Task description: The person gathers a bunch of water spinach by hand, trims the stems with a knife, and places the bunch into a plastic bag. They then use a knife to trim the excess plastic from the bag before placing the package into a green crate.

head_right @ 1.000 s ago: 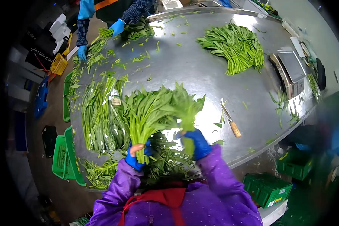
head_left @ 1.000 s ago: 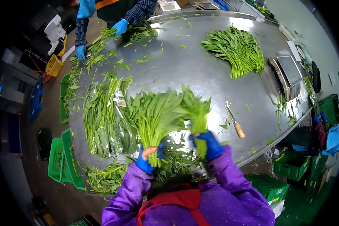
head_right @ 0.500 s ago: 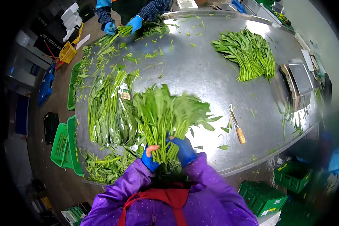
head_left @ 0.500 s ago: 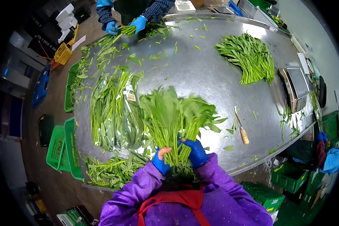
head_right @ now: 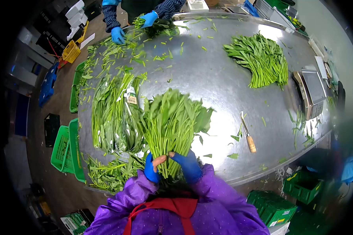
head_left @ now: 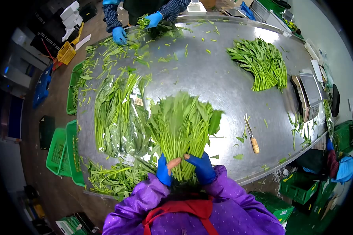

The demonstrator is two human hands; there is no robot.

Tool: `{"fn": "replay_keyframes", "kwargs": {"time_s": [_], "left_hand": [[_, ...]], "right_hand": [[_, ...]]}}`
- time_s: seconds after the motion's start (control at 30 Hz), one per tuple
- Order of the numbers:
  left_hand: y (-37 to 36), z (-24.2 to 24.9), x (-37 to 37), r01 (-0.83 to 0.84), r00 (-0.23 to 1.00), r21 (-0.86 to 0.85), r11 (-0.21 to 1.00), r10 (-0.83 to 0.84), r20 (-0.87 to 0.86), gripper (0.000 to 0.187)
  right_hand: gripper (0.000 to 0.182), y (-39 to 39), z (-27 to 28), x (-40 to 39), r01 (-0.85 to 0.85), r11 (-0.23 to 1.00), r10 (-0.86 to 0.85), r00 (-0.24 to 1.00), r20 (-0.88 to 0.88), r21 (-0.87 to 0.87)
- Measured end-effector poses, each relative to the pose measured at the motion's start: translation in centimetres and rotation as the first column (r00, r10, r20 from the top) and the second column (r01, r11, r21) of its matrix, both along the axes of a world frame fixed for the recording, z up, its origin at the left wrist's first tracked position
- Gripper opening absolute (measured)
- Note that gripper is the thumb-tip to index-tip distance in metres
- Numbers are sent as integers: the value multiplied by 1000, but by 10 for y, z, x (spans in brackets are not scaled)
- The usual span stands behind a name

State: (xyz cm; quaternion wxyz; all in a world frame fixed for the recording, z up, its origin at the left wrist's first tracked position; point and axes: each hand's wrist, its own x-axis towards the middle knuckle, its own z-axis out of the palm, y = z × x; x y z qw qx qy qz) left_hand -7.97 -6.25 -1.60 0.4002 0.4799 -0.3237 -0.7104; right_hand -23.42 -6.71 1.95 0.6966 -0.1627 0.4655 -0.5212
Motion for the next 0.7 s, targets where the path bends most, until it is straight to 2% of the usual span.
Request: {"fn": "replay_keyframes", "kwargs": {"time_s": [0.03,0.13,0.17,0.27,0.3,0.4,0.43,0.53,0.57,0.6,0.67,0.7], "left_hand": [[-2,-8,-1,-22,993,108,994,34,-117,37],[-5,-53,-4,2,883,429,903,199,-425,44],[-10,-56,-5,173,810,414,894,110,-576,51],[-9,-37,-2,127,792,534,836,239,-562,51],[-10,-38,-1,138,777,554,821,257,-575,47],[-13,-34,-1,147,781,522,840,225,-582,47],[-13,-34,-2,141,790,461,876,181,-586,46],[-5,-65,7,163,893,495,853,86,-441,46],[-2,-86,11,149,941,523,839,43,-337,40],[-5,-71,8,160,965,543,824,-16,-261,40],[-15,-31,-1,178,984,586,791,-143,-106,40],[-11,-37,4,250,968,396,884,-220,-122,38]], "right_hand": [[31,1,3,0,26,1000,-26,1000,12,-1],[33,3,-52,-6,55,979,-128,915,383,195],[35,11,-80,-8,17,983,-88,921,381,185],[36,11,-87,-10,-33,968,-103,852,514,249],[29,9,-89,-7,14,966,-145,858,493,260],[36,2,-72,-8,-18,968,-106,875,473,250],[36,2,-75,-7,-29,970,-80,898,432,240],[36,3,-84,-7,-62,979,7,963,269,196],[36,2,-83,-7,-75,982,42,981,190,171],[37,1,-81,-7,-91,985,75,991,109,146],[37,-5,-57,-11,-130,988,123,989,78,82],[38,-7,-44,-12,-148,988,145,988,61,50]]}}
